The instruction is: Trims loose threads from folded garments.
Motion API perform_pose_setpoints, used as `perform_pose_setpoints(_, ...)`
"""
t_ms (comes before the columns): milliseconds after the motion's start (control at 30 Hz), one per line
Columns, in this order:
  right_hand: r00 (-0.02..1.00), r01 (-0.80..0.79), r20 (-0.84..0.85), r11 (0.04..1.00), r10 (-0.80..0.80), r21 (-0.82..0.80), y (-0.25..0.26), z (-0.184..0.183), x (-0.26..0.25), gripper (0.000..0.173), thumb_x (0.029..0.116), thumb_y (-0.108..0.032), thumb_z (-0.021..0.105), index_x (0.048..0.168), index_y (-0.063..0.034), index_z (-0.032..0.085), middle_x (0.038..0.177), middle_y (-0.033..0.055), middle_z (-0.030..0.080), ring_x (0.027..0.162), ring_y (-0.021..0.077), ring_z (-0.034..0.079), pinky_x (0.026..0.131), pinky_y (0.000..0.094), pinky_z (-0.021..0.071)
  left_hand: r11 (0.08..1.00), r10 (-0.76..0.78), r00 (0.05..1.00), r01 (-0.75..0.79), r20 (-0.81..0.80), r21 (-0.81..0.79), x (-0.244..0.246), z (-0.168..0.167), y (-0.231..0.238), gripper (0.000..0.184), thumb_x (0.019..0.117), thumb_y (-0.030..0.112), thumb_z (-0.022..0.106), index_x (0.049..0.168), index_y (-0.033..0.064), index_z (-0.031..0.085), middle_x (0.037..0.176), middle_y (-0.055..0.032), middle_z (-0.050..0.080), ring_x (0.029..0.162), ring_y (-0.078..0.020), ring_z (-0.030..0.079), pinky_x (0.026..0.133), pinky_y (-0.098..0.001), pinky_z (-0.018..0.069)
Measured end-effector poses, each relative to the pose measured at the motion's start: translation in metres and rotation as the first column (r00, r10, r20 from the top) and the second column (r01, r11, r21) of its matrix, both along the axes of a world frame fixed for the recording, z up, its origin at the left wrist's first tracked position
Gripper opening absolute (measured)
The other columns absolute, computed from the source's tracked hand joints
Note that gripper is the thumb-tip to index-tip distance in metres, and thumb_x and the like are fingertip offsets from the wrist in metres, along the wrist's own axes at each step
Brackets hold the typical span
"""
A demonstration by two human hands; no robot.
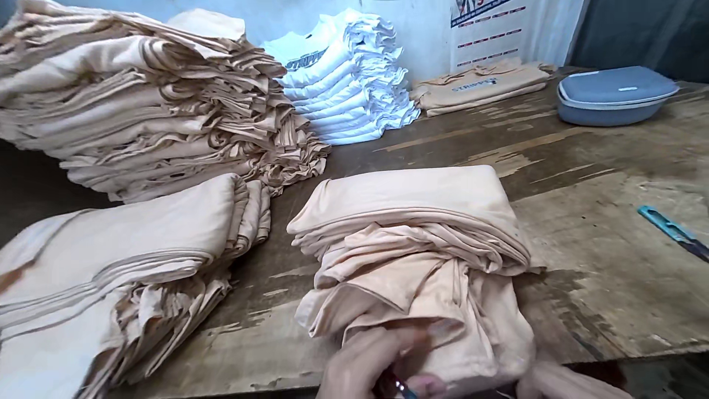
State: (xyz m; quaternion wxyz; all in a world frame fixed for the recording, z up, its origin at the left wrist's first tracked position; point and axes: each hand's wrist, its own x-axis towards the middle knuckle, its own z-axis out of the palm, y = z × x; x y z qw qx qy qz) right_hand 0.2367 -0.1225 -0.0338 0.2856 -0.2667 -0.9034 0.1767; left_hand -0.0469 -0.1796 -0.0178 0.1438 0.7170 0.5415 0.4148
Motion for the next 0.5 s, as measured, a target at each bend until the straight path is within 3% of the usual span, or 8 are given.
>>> perform_pose_setpoints(67, 0.976, 0.136, -0.185, 0.983, -0.112, 0.126, -0.001, -0.007, -0.018, 0.038, 0.0873, -0.044, 0.081, 0.093, -0.0074, 0.073, 0.089, 0.0134, 0.067, 0.08, 0.0208, 0.065, 0.07, 0.0336, 0.0553, 0.996, 0.087, 0.995, -0.087, 0.049, 0.006, 0.022, 0.008, 0.009, 0.052, 0.0874, 0.034, 0.082, 0.126, 0.0008, 0.07, 0.075, -0.0027, 0.067, 0.061, -0.0087, 0.059, 0.059, -0.0267, 0.0529)
perform_pose_setpoints(133, 0.95, 0.24, -0.255, 0.942, -0.178, 0.236, 0.001, -0.018, -0.036, 0.028, 0.0902, -0.033, 0.08, 0.11, -0.0154, 0.074, 0.099, 0.0096, 0.066, 0.085, 0.0153, 0.064, 0.075, 0.0257, 0.0548, 0.965, 0.23, 0.971, -0.236, 0.062, 0.117, 0.038, 0.008, 0.027, 0.06, 0.0842, 0.037, 0.084, 0.126, -0.0022, 0.066, 0.074, 0.0015, 0.064, 0.06, -0.0056, 0.057, 0.056, -0.0238, 0.0518)
perform_pose_setpoints(167, 0.943, 0.261, -0.28, 0.923, -0.181, 0.283, 0.004, -0.023, -0.039, 0.021, 0.0923, -0.022, 0.076, 0.112, -0.0169, 0.075, 0.097, 0.008, 0.068, 0.085, 0.0152, 0.065, 0.074, 0.0254, 0.0547, 0.918, 0.326, 0.944, -0.328, 0.044, 0.223, 0.04, 0.003, 0.039, 0.053, 0.0835, 0.037, 0.082, 0.119, -0.0002, 0.067, 0.074, 0.0039, 0.064, 0.061, -0.0046, 0.057, 0.056, -0.0233, 0.0524)
perform_pose_setpoints(233, 0.927, 0.259, -0.339, 0.927, -0.16, 0.272, 0.006, -0.027, -0.035, 0.012, 0.0931, -0.011, 0.073, 0.104, -0.016, 0.078, 0.092, 0.0042, 0.07, 0.086, 0.0133, 0.065, 0.078, 0.0238, 0.0549, 0.799, 0.468, 0.884, -0.424, 0.001, 0.427, 0.035, -0.007, 0.062, 0.028, 0.0759, 0.019, 0.073, 0.1, 0.0063, 0.067, 0.074, 0.0055, 0.065, 0.063, -0.0057, 0.061, 0.058, -0.025, 0.0539)
perform_pose_setpoints(300, 0.884, 0.219, -0.446, 0.967, -0.138, 0.133, 0.006, -0.029, -0.026, 0.006, 0.0924, -0.012, 0.077, 0.098, -0.0131, 0.078, 0.092, 0.0023, 0.07, 0.091, 0.0099, 0.065, 0.083, 0.0226, 0.0539, 0.797, 0.451, 0.889, -0.359, -0.082, 0.486, 0.026, -0.013, 0.07, 0.009, 0.0752, 0.008, 0.068, 0.083, 0.0124, 0.067, 0.073, 0.0035, 0.065, 0.065, -0.0107, 0.063, 0.059, -0.0314, 0.0527)
perform_pose_setpoints(333, 0.85, 0.186, -0.508, 0.981, -0.136, 0.048, 0.006, -0.031, -0.022, 0.006, 0.0916, -0.012, 0.078, 0.097, -0.012, 0.078, 0.093, 0.0015, 0.071, 0.092, 0.0087, 0.066, 0.084, 0.0231, 0.0544, 0.828, 0.419, 0.899, -0.322, -0.125, 0.458, 0.024, -0.013, 0.069, 0.011, 0.0759, 0.007, 0.066, 0.083, 0.0152, 0.067, 0.075, 0.0043, 0.064, 0.067, -0.0111, 0.063, 0.06, -0.0325, 0.0529)
perform_pose_setpoints(467, 0.69, 0.073, -0.677, 0.954, -0.258, -0.289, -0.002, -0.033, -0.027, 0.019, 0.0911, -0.011, 0.078, 0.109, -0.0171, 0.076, 0.102, -0.0095, 0.074, 0.093, 0.0011, 0.069, 0.084, 0.021, 0.0602, 0.964, 0.151, 0.985, -0.128, -0.084, 0.232, 0.027, 0.003, 0.035, 0.03, 0.092, 0.026, 0.073, 0.118, 0.0109, 0.071, 0.105, -0.0055, 0.069, 0.096, -0.0169, 0.067, 0.085, -0.0378, 0.0569)
perform_pose_setpoints(500, 0.65, 0.061, -0.699, 0.937, -0.299, -0.344, -0.005, -0.032, -0.031, 0.025, 0.0913, -0.011, 0.078, 0.114, -0.0201, 0.074, 0.1, -0.0118, 0.074, 0.089, 0.0004, 0.069, 0.081, 0.0211, 0.0603, 0.972, 0.108, 0.991, -0.088, -0.082, 0.218, 0.031, 0.005, 0.026, 0.031, 0.0947, 0.03, 0.073, 0.12, 0.0123, 0.073, 0.107, -0.0064, 0.07, 0.099, -0.0183, 0.067, 0.087, -0.039, 0.056)
